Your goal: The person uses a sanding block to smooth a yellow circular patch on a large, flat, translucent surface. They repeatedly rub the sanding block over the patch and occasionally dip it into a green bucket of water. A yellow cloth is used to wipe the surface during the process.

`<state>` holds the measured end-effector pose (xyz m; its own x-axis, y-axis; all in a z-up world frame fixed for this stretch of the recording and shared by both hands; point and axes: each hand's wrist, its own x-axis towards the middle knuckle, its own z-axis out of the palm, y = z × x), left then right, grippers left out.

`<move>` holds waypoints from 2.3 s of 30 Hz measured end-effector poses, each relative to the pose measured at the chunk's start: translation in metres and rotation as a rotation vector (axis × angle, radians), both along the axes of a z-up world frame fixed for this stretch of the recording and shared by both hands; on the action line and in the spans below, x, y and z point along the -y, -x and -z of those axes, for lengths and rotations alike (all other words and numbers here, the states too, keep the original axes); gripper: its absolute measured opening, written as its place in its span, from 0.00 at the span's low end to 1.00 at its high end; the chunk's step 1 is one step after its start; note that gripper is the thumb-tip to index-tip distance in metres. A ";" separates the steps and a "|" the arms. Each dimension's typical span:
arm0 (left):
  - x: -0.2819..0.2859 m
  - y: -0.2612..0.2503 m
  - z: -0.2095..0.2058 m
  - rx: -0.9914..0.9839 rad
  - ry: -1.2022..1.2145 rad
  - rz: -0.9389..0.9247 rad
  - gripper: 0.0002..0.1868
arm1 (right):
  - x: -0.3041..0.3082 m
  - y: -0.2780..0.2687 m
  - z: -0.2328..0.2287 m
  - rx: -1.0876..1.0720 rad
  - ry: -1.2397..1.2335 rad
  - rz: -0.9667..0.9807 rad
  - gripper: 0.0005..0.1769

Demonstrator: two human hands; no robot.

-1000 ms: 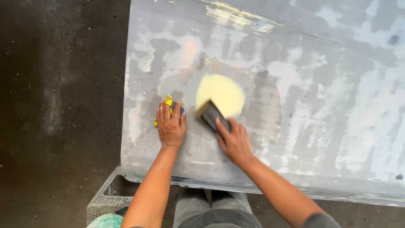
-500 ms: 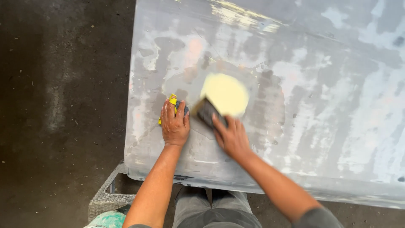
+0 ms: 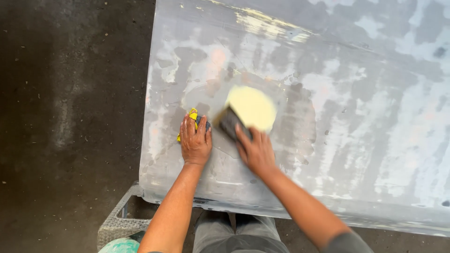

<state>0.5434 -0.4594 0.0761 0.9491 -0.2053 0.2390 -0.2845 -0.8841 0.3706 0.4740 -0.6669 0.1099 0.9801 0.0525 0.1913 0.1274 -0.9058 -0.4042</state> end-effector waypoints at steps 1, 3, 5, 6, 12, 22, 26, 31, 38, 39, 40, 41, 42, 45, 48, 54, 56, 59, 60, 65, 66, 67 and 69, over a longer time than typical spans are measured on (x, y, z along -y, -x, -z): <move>0.001 0.000 0.000 0.000 0.001 -0.001 0.24 | 0.006 0.011 0.001 0.000 0.001 -0.001 0.34; 0.001 0.000 0.001 -0.014 0.006 -0.002 0.24 | 0.018 0.035 0.004 -0.056 0.022 -0.083 0.37; 0.002 -0.003 0.000 -0.010 0.002 0.009 0.24 | 0.037 -0.017 0.007 0.000 0.057 -0.050 0.35; 0.000 0.001 -0.001 -0.017 -0.005 0.009 0.25 | 0.045 -0.040 0.009 0.046 0.088 -0.029 0.33; 0.002 0.002 0.004 -0.013 -0.031 -0.017 0.25 | 0.042 -0.078 -0.014 0.090 0.007 0.097 0.32; 0.001 -0.001 -0.004 -0.011 -0.002 0.000 0.24 | 0.039 -0.054 0.003 0.056 0.077 -0.005 0.33; 0.001 0.002 0.000 -0.010 -0.014 0.002 0.24 | 0.033 -0.102 -0.018 0.048 0.023 0.107 0.32; 0.001 0.000 0.003 -0.008 -0.012 -0.005 0.24 | 0.026 0.018 0.007 -0.007 0.022 -0.034 0.34; 0.000 0.000 -0.002 -0.026 -0.011 0.000 0.24 | 0.051 -0.074 -0.011 0.045 0.038 0.043 0.33; 0.001 0.001 -0.003 -0.017 0.002 0.006 0.25 | 0.050 -0.103 -0.025 0.090 0.011 0.143 0.32; 0.001 0.001 -0.002 -0.013 0.002 0.008 0.25 | 0.045 -0.097 -0.019 0.094 0.011 0.145 0.32; 0.001 0.001 -0.001 -0.020 -0.009 -0.005 0.25 | 0.040 -0.091 -0.014 0.098 0.010 0.138 0.32; 0.002 0.001 0.000 -0.028 -0.016 -0.016 0.25 | 0.036 -0.085 -0.008 0.101 0.013 0.133 0.33; 0.002 0.000 -0.004 -0.051 -0.032 -0.004 0.27 | 0.010 0.010 -0.004 0.008 0.015 -0.163 0.37; -0.001 0.001 0.000 -0.041 0.018 0.008 0.26 | 0.041 0.018 0.014 -0.008 0.050 -0.280 0.38; 0.001 0.003 -0.002 -0.036 -0.002 -0.008 0.26 | 0.054 -0.102 -0.021 0.062 0.051 0.093 0.35; 0.002 0.002 -0.004 -0.053 -0.011 -0.011 0.27 | 0.035 -0.077 -0.008 0.048 0.038 0.107 0.36; 0.005 0.000 -0.005 -0.067 -0.014 -0.018 0.30 | 0.013 -0.001 0.005 0.027 0.032 -0.034 0.37; 0.002 0.003 -0.005 -0.074 -0.022 -0.026 0.32 | 0.002 0.034 0.010 0.010 0.024 -0.193 0.37; -0.002 0.001 0.010 -0.029 0.109 -0.011 0.36 | 0.052 -0.048 0.000 0.035 0.069 -0.172 0.36; -0.005 0.005 0.014 -0.021 0.103 -0.008 0.36 | 0.056 -0.075 -0.006 0.054 0.064 -0.019 0.35; -0.005 0.008 0.010 -0.023 0.100 -0.013 0.36 | 0.046 -0.082 -0.011 0.052 0.062 -0.023 0.35; -0.002 0.005 0.000 -0.076 0.112 -0.033 0.35 | 0.028 -0.100 -0.022 0.078 0.027 0.167 0.35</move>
